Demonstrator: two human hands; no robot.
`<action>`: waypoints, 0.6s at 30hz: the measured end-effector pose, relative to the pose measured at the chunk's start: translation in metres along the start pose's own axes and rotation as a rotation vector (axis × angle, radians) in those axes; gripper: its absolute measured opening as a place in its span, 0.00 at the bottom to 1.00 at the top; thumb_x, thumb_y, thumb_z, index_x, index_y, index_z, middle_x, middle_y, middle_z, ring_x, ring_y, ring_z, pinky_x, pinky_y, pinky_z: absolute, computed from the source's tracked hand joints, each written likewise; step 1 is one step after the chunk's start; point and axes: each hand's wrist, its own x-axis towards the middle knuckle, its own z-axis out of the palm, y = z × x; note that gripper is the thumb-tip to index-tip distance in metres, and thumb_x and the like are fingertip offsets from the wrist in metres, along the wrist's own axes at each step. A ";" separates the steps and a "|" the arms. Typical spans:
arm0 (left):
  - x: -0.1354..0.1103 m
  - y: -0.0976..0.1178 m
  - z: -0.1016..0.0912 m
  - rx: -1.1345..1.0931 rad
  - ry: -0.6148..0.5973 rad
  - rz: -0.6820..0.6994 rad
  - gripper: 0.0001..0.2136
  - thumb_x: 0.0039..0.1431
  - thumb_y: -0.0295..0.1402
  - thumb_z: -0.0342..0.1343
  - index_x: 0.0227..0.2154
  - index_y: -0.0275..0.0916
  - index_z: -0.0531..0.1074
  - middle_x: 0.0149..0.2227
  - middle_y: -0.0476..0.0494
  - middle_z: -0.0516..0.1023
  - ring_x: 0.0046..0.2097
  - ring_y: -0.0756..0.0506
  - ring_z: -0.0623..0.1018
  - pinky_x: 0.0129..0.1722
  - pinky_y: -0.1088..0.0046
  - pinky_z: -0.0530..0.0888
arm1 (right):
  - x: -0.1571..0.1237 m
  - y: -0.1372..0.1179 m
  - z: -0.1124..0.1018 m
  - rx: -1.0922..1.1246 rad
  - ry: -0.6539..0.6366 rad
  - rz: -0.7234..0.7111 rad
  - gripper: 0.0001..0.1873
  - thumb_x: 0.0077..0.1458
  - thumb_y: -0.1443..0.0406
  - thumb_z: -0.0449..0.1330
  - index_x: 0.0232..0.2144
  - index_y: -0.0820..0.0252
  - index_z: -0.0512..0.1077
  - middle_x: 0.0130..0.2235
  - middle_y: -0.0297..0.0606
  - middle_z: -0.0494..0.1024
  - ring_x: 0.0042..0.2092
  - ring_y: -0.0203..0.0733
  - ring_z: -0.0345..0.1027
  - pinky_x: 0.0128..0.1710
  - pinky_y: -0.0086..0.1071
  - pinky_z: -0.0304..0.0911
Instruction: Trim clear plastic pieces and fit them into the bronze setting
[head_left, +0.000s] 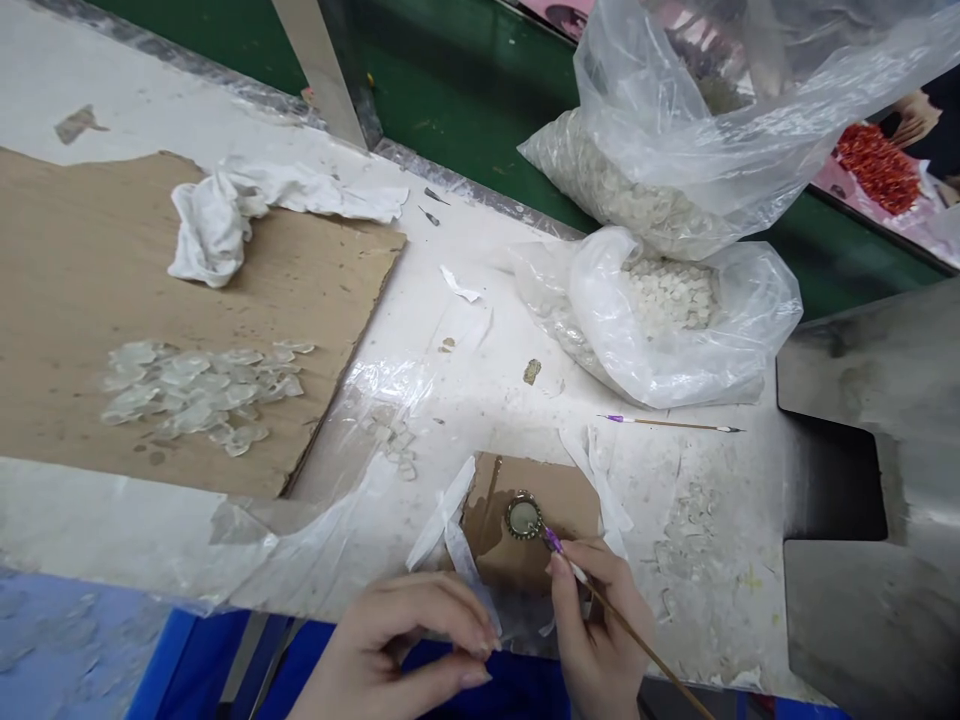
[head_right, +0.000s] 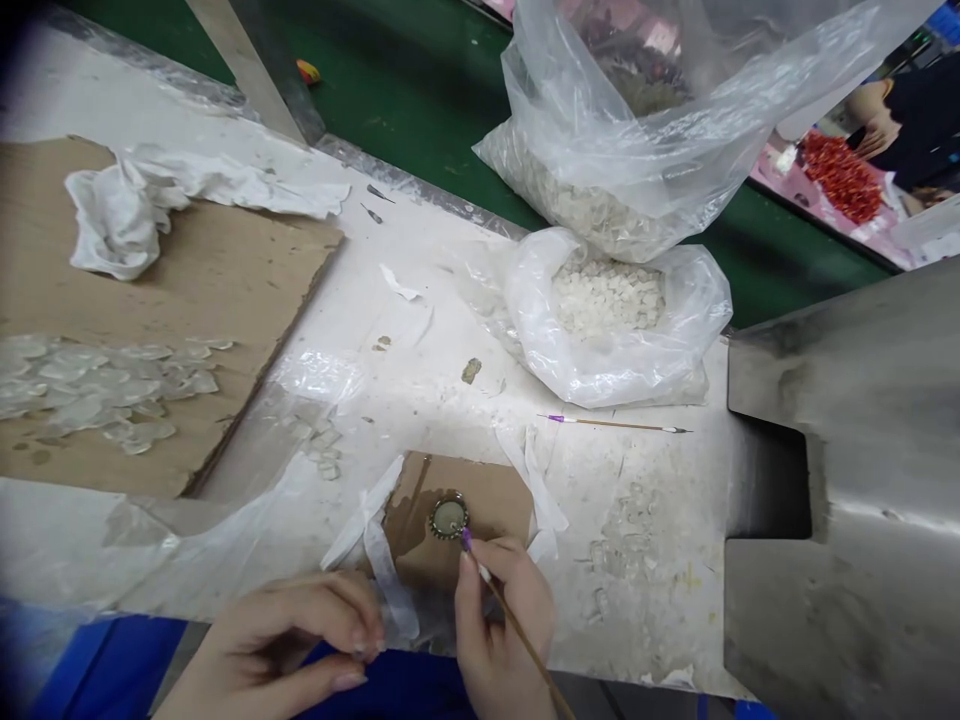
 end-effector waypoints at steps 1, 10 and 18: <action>-0.001 0.000 0.001 0.030 -0.008 0.027 0.14 0.57 0.18 0.68 0.37 0.47 0.86 0.34 0.45 0.91 0.34 0.43 0.88 0.36 0.74 0.85 | 0.000 0.000 0.000 0.004 -0.001 0.006 0.11 0.64 0.74 0.59 0.41 0.53 0.76 0.30 0.33 0.81 0.29 0.36 0.78 0.30 0.24 0.75; -0.005 -0.002 0.001 0.312 0.072 0.172 0.15 0.57 0.15 0.63 0.36 0.44 0.84 0.35 0.46 0.85 0.33 0.46 0.86 0.33 0.78 0.84 | -0.002 0.004 -0.001 0.064 0.029 0.030 0.10 0.65 0.73 0.60 0.41 0.54 0.77 0.31 0.34 0.82 0.30 0.39 0.78 0.31 0.27 0.76; -0.013 -0.003 0.016 -0.080 0.237 0.020 0.13 0.64 0.24 0.65 0.43 0.52 0.83 0.40 0.50 0.91 0.40 0.45 0.90 0.39 0.78 0.86 | -0.011 -0.021 0.002 0.492 0.129 0.269 0.06 0.73 0.60 0.56 0.43 0.48 0.74 0.27 0.31 0.73 0.26 0.37 0.64 0.21 0.25 0.60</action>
